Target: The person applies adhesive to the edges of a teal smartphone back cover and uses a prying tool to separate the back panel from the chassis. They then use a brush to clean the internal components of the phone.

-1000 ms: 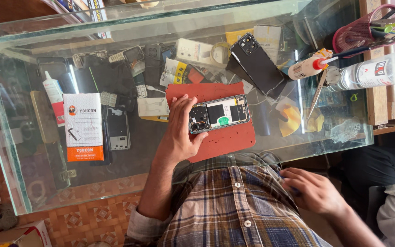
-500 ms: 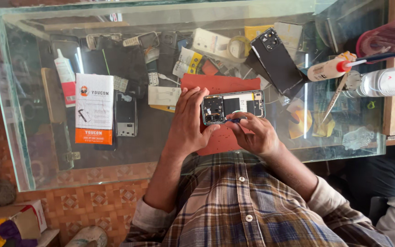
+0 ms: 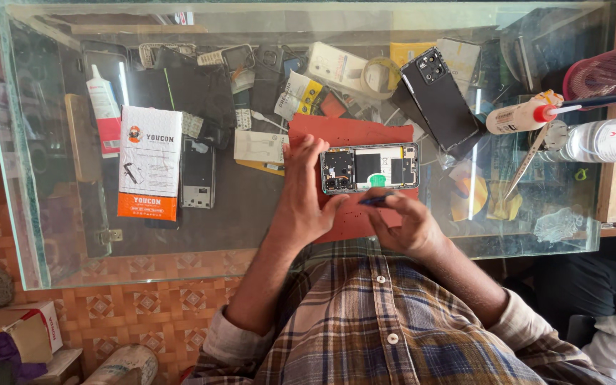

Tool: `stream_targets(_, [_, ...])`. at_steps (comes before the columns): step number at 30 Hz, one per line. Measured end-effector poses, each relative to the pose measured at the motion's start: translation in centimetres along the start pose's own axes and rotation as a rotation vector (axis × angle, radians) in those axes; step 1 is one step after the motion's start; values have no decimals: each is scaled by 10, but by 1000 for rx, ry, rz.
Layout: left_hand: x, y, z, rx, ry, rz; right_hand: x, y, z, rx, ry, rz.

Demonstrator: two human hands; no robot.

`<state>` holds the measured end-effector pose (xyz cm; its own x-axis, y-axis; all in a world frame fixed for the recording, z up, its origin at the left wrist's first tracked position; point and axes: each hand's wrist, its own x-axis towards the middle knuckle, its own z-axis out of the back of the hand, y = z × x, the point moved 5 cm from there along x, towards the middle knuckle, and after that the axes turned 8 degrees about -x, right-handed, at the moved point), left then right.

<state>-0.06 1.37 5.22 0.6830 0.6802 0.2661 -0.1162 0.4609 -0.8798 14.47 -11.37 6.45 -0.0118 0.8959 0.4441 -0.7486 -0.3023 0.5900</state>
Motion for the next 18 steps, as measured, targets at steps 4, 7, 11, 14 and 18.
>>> stream_targets(4, [-1, 4, -9, -51, -37, 31, 8, -13, 5, 9, -170, -14])
stream_targets(7, [-1, 3, -13, -19, -29, 8, 10, -20, 4, 14, -209, -46])
stream_targets(11, [0, 3, -13, 2, -27, -14, 11, -18, -3, 2, -181, -20])
stream_targets(14, [1, 4, -12, -2, -23, -13, 11, -16, -7, 17, -154, -20])
stream_targets(18, [0, 5, -9, -39, -18, -7, 16, -12, -5, -30, -166, 31])
